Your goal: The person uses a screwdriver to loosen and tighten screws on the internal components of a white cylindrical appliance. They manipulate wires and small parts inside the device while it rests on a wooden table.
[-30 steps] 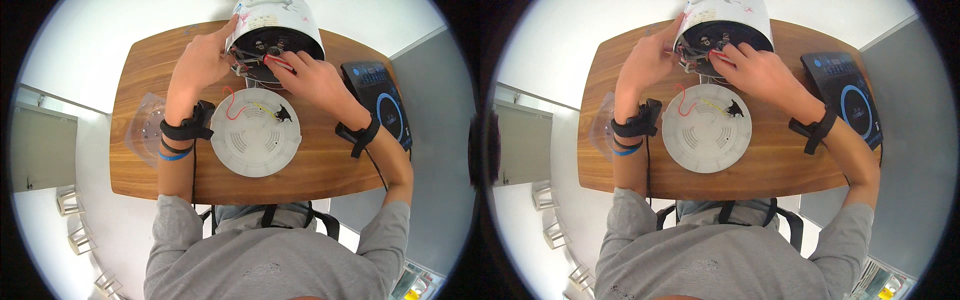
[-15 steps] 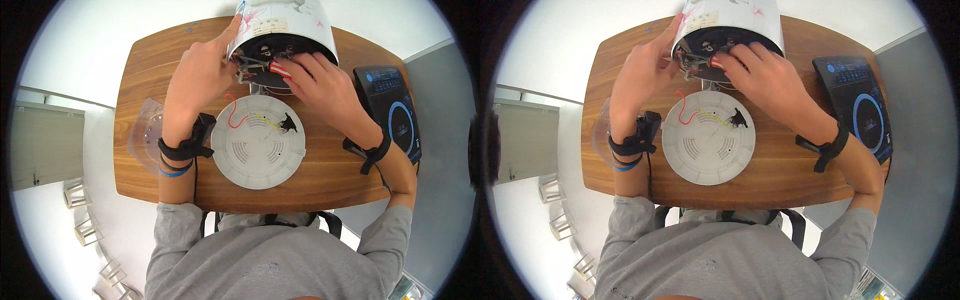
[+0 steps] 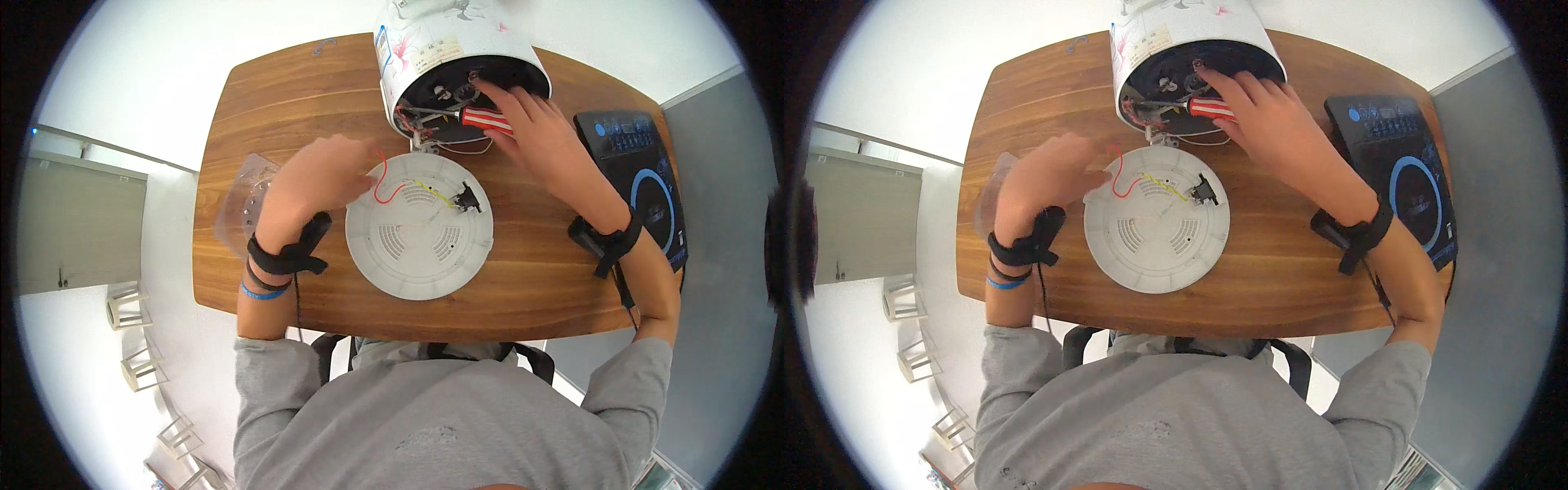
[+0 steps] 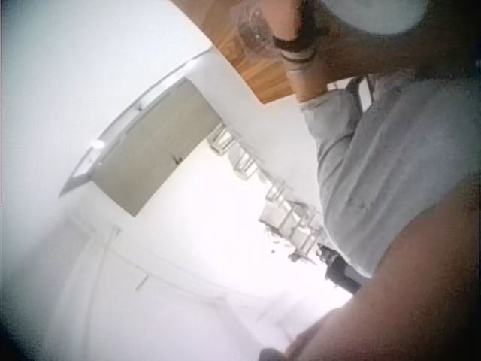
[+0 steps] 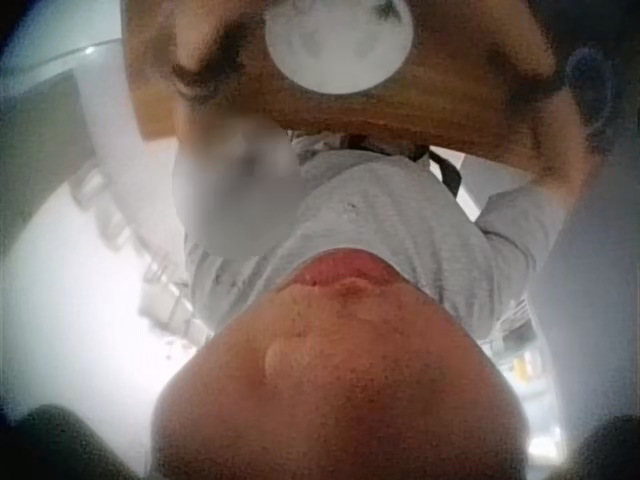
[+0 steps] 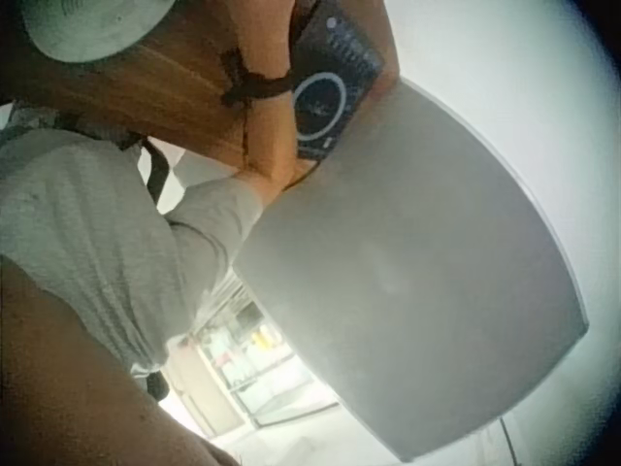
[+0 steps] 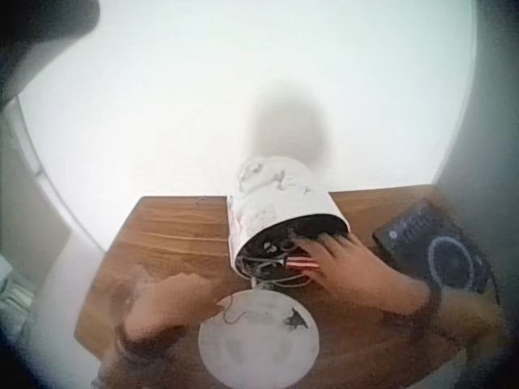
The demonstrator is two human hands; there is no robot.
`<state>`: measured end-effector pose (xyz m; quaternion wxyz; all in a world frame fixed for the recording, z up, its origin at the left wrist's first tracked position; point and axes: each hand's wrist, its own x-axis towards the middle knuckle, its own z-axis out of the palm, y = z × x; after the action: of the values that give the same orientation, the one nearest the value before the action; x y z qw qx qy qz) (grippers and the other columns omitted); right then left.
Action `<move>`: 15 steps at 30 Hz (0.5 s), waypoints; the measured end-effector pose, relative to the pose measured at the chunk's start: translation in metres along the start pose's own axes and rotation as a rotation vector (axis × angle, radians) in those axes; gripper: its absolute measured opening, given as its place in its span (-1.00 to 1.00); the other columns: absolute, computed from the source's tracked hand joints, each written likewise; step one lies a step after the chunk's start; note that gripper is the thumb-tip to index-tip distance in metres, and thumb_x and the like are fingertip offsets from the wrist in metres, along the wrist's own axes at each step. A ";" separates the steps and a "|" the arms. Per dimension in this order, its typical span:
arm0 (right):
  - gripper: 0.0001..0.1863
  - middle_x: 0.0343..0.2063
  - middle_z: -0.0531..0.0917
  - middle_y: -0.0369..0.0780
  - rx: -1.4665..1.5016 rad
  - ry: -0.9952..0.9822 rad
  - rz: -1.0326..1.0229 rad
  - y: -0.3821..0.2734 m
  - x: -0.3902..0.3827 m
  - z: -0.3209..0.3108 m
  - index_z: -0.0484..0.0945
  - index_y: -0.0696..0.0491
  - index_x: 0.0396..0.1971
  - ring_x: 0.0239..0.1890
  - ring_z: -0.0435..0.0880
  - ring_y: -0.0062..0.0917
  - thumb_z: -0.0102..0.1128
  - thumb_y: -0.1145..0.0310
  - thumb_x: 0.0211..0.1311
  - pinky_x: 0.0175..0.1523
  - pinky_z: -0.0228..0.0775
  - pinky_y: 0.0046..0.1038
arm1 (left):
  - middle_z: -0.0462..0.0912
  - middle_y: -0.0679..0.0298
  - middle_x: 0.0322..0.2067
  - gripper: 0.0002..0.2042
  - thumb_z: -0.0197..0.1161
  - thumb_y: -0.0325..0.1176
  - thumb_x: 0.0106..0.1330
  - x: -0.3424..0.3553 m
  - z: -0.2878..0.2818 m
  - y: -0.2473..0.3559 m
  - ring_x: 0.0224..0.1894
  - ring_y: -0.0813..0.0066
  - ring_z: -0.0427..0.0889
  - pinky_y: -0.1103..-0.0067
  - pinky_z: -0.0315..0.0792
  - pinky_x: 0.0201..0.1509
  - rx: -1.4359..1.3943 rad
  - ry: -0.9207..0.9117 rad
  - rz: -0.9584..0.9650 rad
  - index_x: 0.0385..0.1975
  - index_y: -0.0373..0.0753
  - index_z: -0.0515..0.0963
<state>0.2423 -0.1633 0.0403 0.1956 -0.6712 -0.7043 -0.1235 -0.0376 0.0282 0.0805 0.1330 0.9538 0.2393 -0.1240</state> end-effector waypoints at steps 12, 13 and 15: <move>-0.21 0.21 0.66 0.12 0.218 -0.068 0.087 0.008 -0.007 -0.005 0.25 -0.14 0.68 0.16 0.70 0.28 0.39 0.30 0.56 0.25 0.67 0.10 | 0.84 -0.17 -0.12 -0.77 0.26 -0.56 0.38 0.043 0.016 -0.102 0.02 -0.28 0.81 0.05 0.71 0.10 0.097 0.068 -0.036 -0.07 -0.31 0.80; -0.21 0.21 0.66 0.13 0.212 -0.061 0.085 0.009 -0.008 -0.006 0.24 -0.14 0.69 0.17 0.70 0.28 0.39 0.30 0.57 0.24 0.67 0.10 | 0.84 -0.17 -0.12 -0.75 0.27 -0.55 0.36 0.047 0.014 -0.107 0.03 -0.26 0.82 0.07 0.71 0.13 0.066 0.165 -0.024 -0.06 -0.31 0.82; -0.21 0.23 0.65 0.14 0.210 -0.089 0.109 0.011 -0.011 -0.007 0.23 -0.14 0.69 0.18 0.70 0.28 0.38 0.30 0.57 0.21 0.68 0.10 | 0.85 -0.14 -0.12 -0.67 0.30 -0.54 0.36 0.057 0.003 -0.117 -0.03 -0.13 0.86 0.12 0.72 0.08 0.108 0.160 -0.071 0.09 -0.26 0.80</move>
<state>0.2538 -0.1756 0.0403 0.2399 -0.6891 -0.6838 -0.0086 -0.0467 0.1503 0.0376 0.0574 0.9573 0.2759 -0.0646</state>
